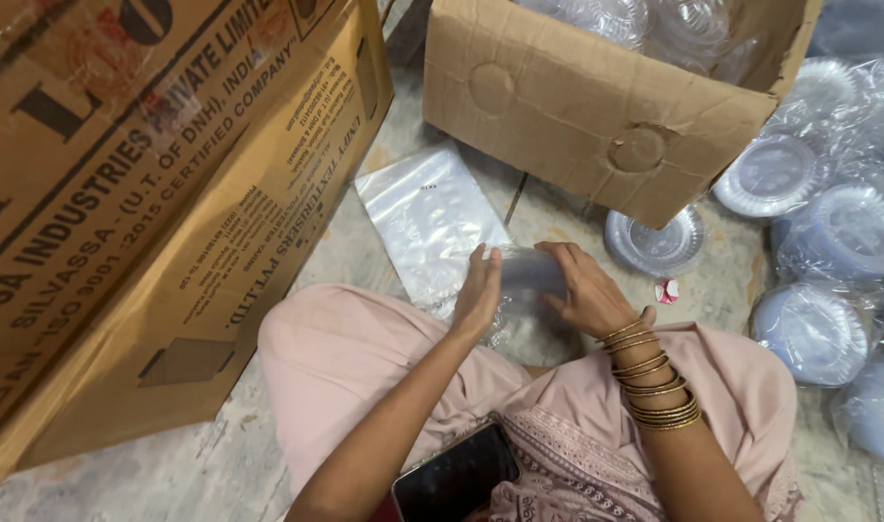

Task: The person sits on the floor and unpacks clear plastic plates from cardboard boxes. They remove individual plates from plastic wrapping, inspect them, and place them on the floor. The person handles multiple plates one at a time, occasionally stacking them.

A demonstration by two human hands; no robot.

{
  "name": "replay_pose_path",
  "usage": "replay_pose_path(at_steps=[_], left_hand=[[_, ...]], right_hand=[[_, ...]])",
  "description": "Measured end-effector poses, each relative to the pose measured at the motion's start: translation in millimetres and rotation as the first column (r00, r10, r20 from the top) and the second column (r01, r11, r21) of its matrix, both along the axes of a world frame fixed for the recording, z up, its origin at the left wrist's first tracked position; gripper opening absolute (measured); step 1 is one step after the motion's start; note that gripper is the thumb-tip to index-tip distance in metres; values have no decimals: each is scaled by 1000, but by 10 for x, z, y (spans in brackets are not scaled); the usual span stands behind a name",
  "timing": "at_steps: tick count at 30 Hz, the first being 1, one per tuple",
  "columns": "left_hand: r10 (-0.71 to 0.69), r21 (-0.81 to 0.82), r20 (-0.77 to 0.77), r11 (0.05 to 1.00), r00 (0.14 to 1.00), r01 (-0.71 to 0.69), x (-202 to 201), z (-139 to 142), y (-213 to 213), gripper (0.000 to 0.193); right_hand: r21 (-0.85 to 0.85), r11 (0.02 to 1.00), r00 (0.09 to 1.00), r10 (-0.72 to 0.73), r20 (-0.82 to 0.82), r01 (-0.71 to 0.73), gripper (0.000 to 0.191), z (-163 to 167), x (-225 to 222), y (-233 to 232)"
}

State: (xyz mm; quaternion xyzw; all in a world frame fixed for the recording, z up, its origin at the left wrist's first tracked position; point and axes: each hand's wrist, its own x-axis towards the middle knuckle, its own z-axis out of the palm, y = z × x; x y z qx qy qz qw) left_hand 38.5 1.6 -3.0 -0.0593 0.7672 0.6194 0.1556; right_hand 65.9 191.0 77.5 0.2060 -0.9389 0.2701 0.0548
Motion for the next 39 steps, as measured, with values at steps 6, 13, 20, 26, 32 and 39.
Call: replay_pose_path(at_steps=[6,13,20,26,32,39], left_hand=[[1,-26,37,1000,999,0,-77,38,38,84],[-105,-581,-121,814,987,15,-233,106,-338,32],[-271,-674,-397,735,877,-78,-206,-74,-179,17],[-239,-502,-537,861,809,-78,-205,-131,-59,26],[-205,-291,-301,950,931,114,-52,-273,-64,23],[-231,-383,-227,914,946,132,-141,259,-241,38]], right_hand=[[103,982,983,-169,68,161,63,-17,-32,-120],[-44,978,972,-208,-109,205,53,-24,-37,8],[-148,956,932,-283,-225,254,57,-222,-178,70],[5,932,932,-363,19,363,56,-288,-177,144],[-47,887,888,-460,-5,459,60,-355,-106,219],[-361,716,797,-580,169,597,83,-31,66,814]])
